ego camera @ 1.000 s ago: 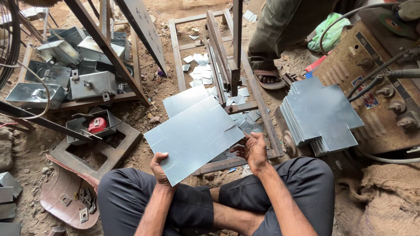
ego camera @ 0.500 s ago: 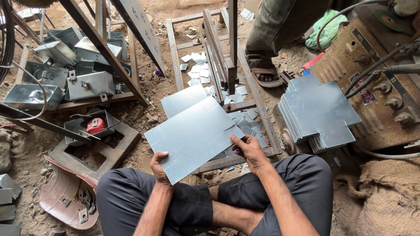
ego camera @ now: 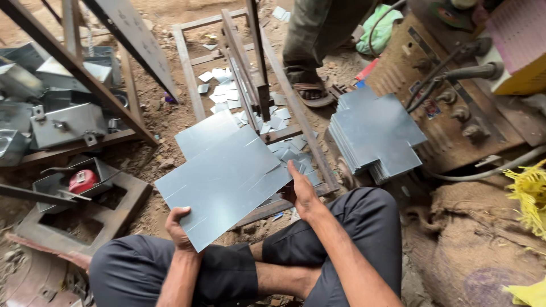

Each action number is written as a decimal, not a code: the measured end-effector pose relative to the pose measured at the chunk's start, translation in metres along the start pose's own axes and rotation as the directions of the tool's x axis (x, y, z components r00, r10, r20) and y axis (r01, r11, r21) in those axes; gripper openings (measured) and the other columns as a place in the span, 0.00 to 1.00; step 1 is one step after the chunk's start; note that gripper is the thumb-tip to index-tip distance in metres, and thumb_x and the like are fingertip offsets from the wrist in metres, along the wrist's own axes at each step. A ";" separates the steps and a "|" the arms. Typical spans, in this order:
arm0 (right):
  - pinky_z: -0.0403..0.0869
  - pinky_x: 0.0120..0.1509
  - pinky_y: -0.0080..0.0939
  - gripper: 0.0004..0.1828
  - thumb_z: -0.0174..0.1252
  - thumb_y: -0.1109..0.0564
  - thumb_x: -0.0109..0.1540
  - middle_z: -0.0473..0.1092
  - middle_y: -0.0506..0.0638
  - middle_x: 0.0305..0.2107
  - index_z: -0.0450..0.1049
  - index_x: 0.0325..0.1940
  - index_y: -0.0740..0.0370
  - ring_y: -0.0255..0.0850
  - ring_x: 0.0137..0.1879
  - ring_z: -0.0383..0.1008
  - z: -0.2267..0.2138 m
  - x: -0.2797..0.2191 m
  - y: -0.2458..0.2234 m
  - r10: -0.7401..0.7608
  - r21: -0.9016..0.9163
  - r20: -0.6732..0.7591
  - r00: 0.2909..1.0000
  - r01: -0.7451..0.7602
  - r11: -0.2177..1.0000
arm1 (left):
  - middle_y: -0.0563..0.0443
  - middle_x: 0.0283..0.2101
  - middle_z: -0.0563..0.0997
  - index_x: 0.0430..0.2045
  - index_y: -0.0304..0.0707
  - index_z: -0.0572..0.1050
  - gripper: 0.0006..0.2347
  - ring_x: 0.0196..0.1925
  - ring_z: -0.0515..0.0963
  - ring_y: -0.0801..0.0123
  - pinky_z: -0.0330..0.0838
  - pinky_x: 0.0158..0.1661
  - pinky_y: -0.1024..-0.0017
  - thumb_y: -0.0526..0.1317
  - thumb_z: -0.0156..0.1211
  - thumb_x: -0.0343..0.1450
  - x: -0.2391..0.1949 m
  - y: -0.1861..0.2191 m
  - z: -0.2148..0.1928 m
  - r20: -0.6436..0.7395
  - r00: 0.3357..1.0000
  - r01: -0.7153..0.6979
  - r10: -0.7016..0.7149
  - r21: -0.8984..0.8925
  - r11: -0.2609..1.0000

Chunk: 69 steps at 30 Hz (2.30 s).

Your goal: The person uses a manual metal shear to cut small rectangular pieces from larger metal sheets, stacking the finished parts.

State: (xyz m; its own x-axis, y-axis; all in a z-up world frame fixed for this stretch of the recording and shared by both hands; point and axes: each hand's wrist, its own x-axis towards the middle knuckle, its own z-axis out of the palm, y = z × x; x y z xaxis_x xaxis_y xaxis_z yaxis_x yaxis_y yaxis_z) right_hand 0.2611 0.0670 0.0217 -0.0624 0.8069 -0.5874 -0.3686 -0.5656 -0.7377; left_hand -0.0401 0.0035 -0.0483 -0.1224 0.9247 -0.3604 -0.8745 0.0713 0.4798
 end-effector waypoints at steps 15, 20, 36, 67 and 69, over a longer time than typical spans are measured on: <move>0.74 0.35 0.36 0.23 0.56 0.34 0.65 0.72 0.46 0.26 0.74 0.36 0.55 0.35 0.30 0.75 -0.014 0.008 0.009 0.059 -0.075 -0.059 0.997 -0.063 0.995 | 0.43 0.36 0.79 0.42 0.21 0.73 0.16 0.36 0.82 0.58 0.80 0.37 0.66 0.38 0.54 0.66 0.000 0.000 -0.006 0.071 0.997 0.032 -0.028 -0.051 0.998; 0.74 0.36 0.35 0.27 0.53 0.32 0.65 0.73 0.47 0.26 0.75 0.36 0.58 0.33 0.30 0.74 -0.003 -0.009 -0.007 -0.031 -0.125 -0.034 0.999 0.027 0.992 | 0.43 0.37 0.79 0.43 0.21 0.74 0.17 0.37 0.82 0.59 0.79 0.36 0.67 0.38 0.54 0.66 -0.006 0.003 0.009 0.029 1.000 -0.010 0.010 0.007 1.000; 0.78 0.42 0.35 0.26 0.60 0.36 0.63 0.77 0.48 0.26 0.81 0.33 0.63 0.32 0.31 0.76 -0.012 0.001 -0.005 -0.100 -0.185 -0.008 0.995 0.097 0.978 | 0.41 0.36 0.78 0.44 0.21 0.74 0.17 0.36 0.80 0.58 0.79 0.36 0.66 0.39 0.56 0.66 0.004 -0.002 -0.018 0.131 0.990 0.046 -0.051 0.041 0.998; 0.71 0.39 0.32 0.21 0.64 0.44 0.63 0.76 0.44 0.29 0.83 0.39 0.66 0.28 0.33 0.71 -0.019 -0.001 -0.007 -0.247 -0.302 -0.011 0.969 0.232 0.925 | 0.40 0.40 0.80 0.46 0.22 0.73 0.19 0.39 0.82 0.55 0.80 0.39 0.64 0.37 0.55 0.63 -0.005 0.000 -0.006 0.099 0.995 0.026 -0.032 0.058 0.998; 0.72 0.35 0.34 0.21 0.65 0.43 0.62 0.76 0.46 0.27 0.83 0.38 0.68 0.30 0.30 0.72 -0.020 -0.001 -0.007 -0.185 -0.262 -0.025 0.982 0.172 0.950 | 0.40 0.39 0.79 0.46 0.22 0.73 0.19 0.38 0.82 0.55 0.80 0.39 0.64 0.37 0.55 0.63 -0.004 0.001 -0.007 0.105 0.994 0.030 -0.035 0.045 0.999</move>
State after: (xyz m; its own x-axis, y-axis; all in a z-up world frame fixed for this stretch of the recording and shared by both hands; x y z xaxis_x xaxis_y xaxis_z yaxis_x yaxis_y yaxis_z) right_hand 0.2820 0.0668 0.0205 0.0301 0.8931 -0.4488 -0.1179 -0.4427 -0.8889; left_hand -0.0436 -0.0031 -0.0524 -0.0421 0.9557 -0.2912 -0.8560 0.1158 0.5039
